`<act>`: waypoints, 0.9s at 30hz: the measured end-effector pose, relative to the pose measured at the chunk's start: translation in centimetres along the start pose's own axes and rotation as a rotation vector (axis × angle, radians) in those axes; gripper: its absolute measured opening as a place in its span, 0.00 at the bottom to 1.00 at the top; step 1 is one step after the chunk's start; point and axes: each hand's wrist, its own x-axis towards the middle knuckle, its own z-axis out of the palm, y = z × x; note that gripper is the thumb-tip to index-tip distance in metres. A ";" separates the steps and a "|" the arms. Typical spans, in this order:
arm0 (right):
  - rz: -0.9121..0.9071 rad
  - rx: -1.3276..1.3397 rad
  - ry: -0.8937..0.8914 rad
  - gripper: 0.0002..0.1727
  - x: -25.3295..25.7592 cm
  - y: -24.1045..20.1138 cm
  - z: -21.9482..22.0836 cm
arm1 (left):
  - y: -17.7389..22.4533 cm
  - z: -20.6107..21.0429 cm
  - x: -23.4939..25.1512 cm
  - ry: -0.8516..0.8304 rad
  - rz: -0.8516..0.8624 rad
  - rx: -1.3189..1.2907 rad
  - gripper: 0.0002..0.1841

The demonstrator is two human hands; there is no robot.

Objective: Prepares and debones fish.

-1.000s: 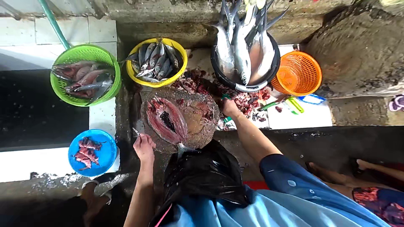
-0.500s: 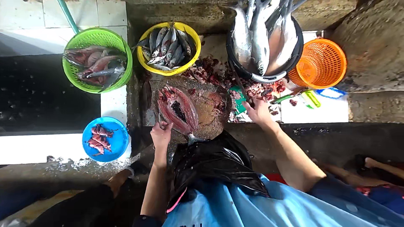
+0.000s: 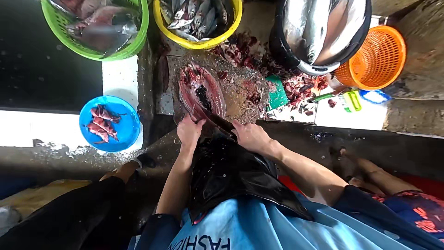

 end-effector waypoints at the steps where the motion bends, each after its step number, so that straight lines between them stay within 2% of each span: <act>1: 0.002 -0.014 0.008 0.23 0.2 -0.2 0.1 | 0.1 -0.1 0.0 -0.006 -0.007 0.002 0.30; 15: 0.123 -0.024 0.006 0.24 1.2 -3.1 1.2 | 0.2 0.2 0.1 0.004 -0.013 0.019 0.31; 20: -0.081 0.108 0.047 0.20 3.8 0.4 1.6 | 0.6 -0.2 0.4 -0.010 -0.009 0.012 0.30; 27: -0.320 0.215 -0.092 0.17 5.8 5.8 1.2 | 0.8 -0.2 0.5 -0.011 -0.015 0.024 0.29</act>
